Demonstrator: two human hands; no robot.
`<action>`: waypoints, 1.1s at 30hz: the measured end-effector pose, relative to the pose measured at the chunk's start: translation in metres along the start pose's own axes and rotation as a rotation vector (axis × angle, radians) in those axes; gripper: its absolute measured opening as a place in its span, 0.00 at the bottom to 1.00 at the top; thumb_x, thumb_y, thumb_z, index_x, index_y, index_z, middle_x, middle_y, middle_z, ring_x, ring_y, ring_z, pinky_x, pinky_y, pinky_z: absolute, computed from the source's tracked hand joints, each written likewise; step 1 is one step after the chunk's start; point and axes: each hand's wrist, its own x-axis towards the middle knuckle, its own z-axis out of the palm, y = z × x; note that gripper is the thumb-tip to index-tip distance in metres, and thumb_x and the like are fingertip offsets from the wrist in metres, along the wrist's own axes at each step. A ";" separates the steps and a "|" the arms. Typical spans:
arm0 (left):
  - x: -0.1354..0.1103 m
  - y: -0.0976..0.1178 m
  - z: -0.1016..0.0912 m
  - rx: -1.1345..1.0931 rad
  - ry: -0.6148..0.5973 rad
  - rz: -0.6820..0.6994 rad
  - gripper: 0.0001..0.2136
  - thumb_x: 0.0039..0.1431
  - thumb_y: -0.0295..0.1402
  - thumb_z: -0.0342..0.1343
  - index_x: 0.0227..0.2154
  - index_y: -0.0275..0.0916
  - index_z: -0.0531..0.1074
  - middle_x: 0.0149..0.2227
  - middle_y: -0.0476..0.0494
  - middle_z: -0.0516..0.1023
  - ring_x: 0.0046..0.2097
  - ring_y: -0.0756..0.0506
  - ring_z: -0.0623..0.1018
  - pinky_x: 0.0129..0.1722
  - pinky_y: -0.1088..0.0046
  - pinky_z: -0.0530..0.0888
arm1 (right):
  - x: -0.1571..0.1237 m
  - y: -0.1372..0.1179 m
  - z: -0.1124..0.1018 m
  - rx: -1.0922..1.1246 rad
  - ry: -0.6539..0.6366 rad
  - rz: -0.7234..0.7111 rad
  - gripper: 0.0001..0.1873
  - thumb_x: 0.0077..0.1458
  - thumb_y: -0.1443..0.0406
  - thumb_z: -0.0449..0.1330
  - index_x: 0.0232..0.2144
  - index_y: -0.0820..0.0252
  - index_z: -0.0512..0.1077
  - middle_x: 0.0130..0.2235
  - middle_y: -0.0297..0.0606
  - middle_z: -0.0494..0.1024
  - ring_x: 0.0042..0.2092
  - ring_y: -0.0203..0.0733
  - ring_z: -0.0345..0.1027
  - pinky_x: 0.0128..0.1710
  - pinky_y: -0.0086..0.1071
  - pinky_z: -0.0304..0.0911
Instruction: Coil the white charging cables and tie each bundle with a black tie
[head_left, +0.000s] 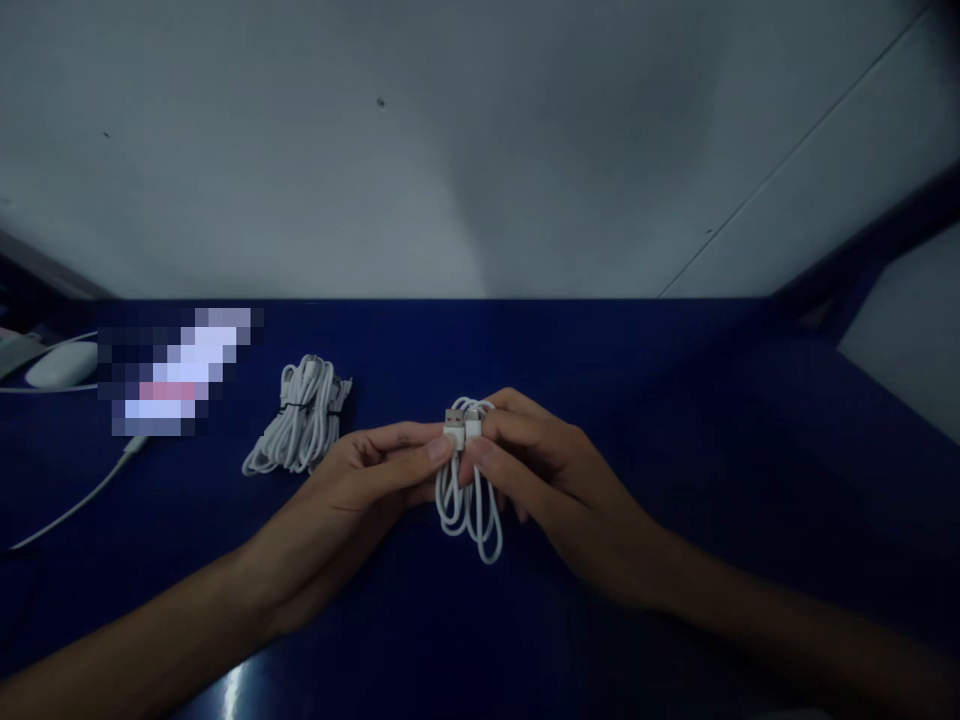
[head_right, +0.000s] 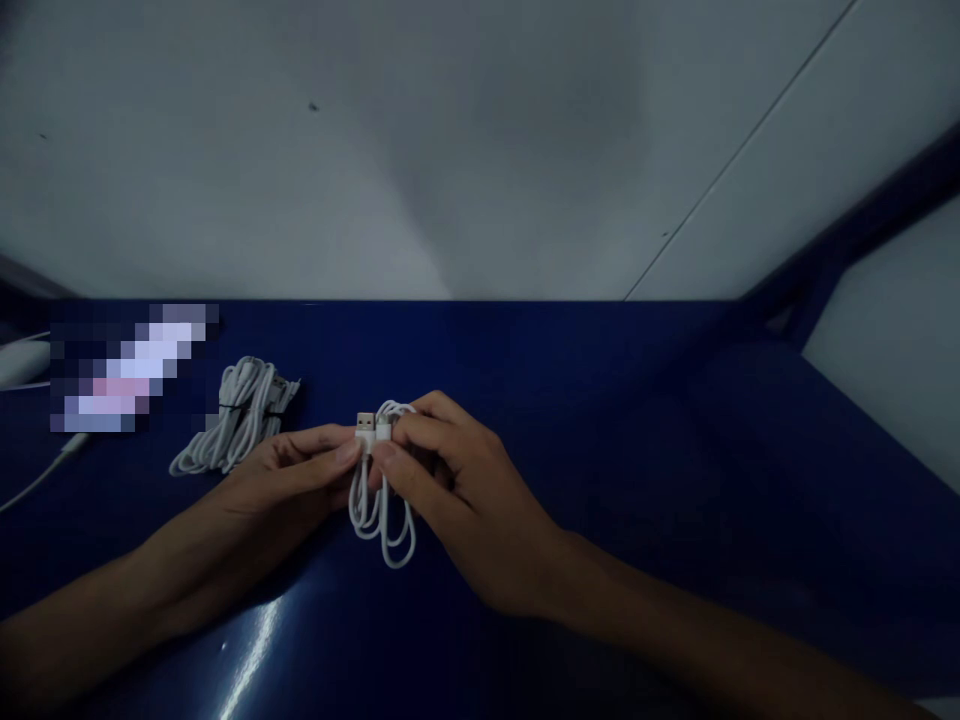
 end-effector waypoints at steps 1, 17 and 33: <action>0.000 0.000 0.000 -0.002 0.000 -0.001 0.12 0.77 0.34 0.61 0.55 0.42 0.86 0.59 0.37 0.85 0.61 0.37 0.81 0.60 0.61 0.75 | 0.000 0.000 0.000 -0.001 -0.001 0.001 0.17 0.79 0.59 0.58 0.36 0.54 0.79 0.40 0.33 0.70 0.38 0.36 0.66 0.36 0.32 0.65; -0.001 0.000 -0.001 -0.014 0.008 0.001 0.11 0.76 0.33 0.61 0.55 0.43 0.87 0.58 0.38 0.86 0.60 0.38 0.81 0.60 0.62 0.75 | 0.000 0.001 0.000 0.008 -0.002 0.002 0.17 0.79 0.58 0.58 0.36 0.55 0.79 0.41 0.32 0.70 0.38 0.34 0.66 0.35 0.31 0.65; -0.001 0.000 -0.001 0.004 0.003 0.000 0.11 0.76 0.33 0.61 0.54 0.42 0.87 0.53 0.39 0.88 0.52 0.42 0.83 0.60 0.64 0.75 | 0.000 0.001 0.001 -0.004 -0.002 -0.001 0.18 0.80 0.58 0.58 0.35 0.54 0.78 0.40 0.32 0.70 0.39 0.35 0.66 0.36 0.32 0.65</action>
